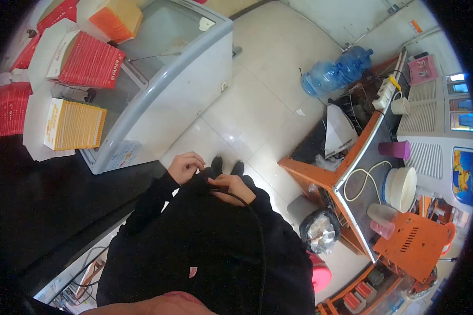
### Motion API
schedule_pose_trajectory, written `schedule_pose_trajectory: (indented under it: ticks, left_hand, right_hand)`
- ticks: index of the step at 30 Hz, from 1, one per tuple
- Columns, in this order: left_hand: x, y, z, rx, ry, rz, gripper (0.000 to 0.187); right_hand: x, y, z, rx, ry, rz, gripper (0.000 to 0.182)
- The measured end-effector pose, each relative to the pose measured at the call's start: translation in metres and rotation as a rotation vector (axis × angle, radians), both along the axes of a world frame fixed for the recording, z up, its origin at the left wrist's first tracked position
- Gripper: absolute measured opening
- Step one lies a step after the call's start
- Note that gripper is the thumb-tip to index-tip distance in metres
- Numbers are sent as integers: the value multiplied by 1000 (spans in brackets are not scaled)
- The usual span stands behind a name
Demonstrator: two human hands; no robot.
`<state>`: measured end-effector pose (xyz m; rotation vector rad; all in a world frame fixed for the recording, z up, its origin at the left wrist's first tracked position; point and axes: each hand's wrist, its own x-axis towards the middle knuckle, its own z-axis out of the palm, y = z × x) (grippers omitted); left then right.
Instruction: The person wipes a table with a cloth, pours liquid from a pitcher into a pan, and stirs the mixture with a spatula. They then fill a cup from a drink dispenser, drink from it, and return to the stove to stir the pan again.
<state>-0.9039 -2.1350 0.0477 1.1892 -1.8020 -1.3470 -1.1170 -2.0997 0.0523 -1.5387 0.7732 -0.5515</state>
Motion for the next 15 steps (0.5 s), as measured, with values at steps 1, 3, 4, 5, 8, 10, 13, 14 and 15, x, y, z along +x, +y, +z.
schedule_pose_trajectory:
  ticks: [1, 3, 4, 5, 8, 10, 13, 14, 15]
  left_hand:
    - [0, 1, -2, -34, 4, 13, 21]
    - [0, -2, -5, -109, 14, 46, 21]
    - [0, -1, -7, -128, 28, 50, 20]
    - [1, -1, -10, -147, 40, 59, 20]
    - [5, -6, -7, -106, 36, 83, 18]
    - [-1, -7, -5, -160, 14, 60, 14]
    - [-5, -8, 0, -77, 24, 30, 13]
    - [-4, -9, -7, -140, 3, 44, 13]
    - [-4, -10, -8, -182, -12, 68, 10]
  right_hand:
    - [0, 2, 2, -19, 39, -15, 36]
    - [-1, 5, 6, -66, 116, -39, 33]
    - [-3, 8, 3, -80, 118, -57, 33]
    - [-5, 11, -3, -94, 117, -69, 33]
    - [8, 5, -9, 255, -5, -220, 30]
    - [20, -2, -19, 493, -142, -367, 15]
    - [34, -15, -17, 436, -41, -325, 15]
    - [37, -18, -27, 351, -30, -329, 16]
    - [38, -21, -38, 267, 25, -287, 17]
